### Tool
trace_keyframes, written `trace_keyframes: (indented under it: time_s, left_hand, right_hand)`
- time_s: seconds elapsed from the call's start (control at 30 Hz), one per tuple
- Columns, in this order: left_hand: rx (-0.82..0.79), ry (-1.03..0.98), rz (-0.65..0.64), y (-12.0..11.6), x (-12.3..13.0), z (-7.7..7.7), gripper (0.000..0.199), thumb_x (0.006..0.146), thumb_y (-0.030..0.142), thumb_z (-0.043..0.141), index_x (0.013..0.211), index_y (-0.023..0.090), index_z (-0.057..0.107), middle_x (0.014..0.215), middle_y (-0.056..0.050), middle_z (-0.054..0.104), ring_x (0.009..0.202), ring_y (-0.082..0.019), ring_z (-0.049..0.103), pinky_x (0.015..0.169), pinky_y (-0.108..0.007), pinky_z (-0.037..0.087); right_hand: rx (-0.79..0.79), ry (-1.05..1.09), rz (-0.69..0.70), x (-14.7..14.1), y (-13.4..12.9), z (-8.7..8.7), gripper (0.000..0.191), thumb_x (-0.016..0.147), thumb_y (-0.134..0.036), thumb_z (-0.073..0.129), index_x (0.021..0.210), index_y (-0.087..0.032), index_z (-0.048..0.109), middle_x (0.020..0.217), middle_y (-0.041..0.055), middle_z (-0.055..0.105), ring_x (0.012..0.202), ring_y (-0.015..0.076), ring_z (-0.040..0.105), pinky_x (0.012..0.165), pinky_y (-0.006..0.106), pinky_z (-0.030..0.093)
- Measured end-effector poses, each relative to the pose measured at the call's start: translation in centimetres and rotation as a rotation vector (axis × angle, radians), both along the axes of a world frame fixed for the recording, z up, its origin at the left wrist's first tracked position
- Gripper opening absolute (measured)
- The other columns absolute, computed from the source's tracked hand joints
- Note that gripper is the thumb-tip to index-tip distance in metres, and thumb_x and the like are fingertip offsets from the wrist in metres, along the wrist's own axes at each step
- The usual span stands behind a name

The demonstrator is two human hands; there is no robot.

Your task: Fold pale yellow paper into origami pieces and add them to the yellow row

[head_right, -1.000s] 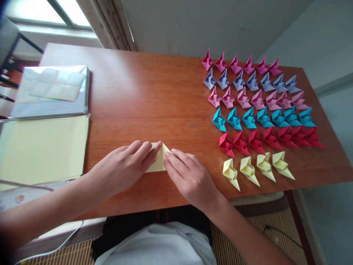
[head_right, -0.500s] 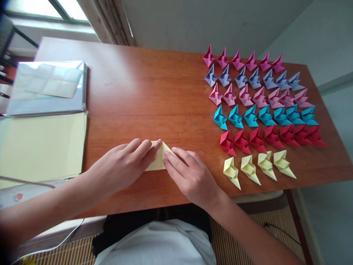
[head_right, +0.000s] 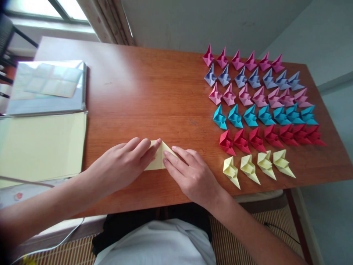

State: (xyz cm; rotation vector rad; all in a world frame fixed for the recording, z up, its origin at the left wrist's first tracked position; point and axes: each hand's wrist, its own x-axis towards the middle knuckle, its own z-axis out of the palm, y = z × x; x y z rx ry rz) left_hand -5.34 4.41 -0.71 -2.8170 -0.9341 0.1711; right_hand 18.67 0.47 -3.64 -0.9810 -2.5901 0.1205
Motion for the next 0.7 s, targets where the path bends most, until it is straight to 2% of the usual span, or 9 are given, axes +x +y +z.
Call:
trace_keyframes:
  time_s: [0.17, 0.5, 0.7]
  left_hand:
    - [-0.008, 0.002, 0.008, 0.01, -0.05, 0.14, 0.044, 0.1, 0.012, 0.042, 0.143, 0.005, 0.048, 0.1, -0.01, 0.062, 0.085, -0.02, 0.059, 0.063, -0.032, 0.049]
    - [-0.001, -0.008, 0.005, -0.11, -0.11, 0.05, 0.045, 0.1, 0.011, 0.04, 0.143, 0.002, 0.047, 0.098, -0.01, 0.061, 0.084, -0.02, 0.059, 0.063, -0.032, 0.05]
    - [-0.006, -0.002, 0.007, -0.11, -0.07, 0.13, 0.045, 0.1, 0.011, 0.041, 0.144, 0.002, 0.046, 0.098, -0.01, 0.061, 0.083, -0.02, 0.059, 0.062, -0.033, 0.05]
  right_hand:
    - [-0.019, 0.018, -0.018, -0.02, -0.04, -0.07, 0.034, 0.096, -0.008, 0.058, 0.128, -0.015, 0.069, 0.14, 0.0096, 0.065, 0.133, 0.0304, 0.056, 0.101, 0.048, 0.052]
    - [-0.016, 0.042, -0.005, 0.06, 0.1, -0.21, 0.032, 0.098, -0.008, 0.057, 0.128, -0.012, 0.068, 0.141, 0.007, 0.065, 0.13, 0.0303, 0.057, 0.101, 0.048, 0.05]
    - [-0.025, 0.036, -0.012, 0.08, 0.06, -0.26, 0.032, 0.098, -0.009, 0.057, 0.128, -0.014, 0.068, 0.14, 0.0066, 0.065, 0.131, 0.03, 0.057, 0.101, 0.048, 0.05]
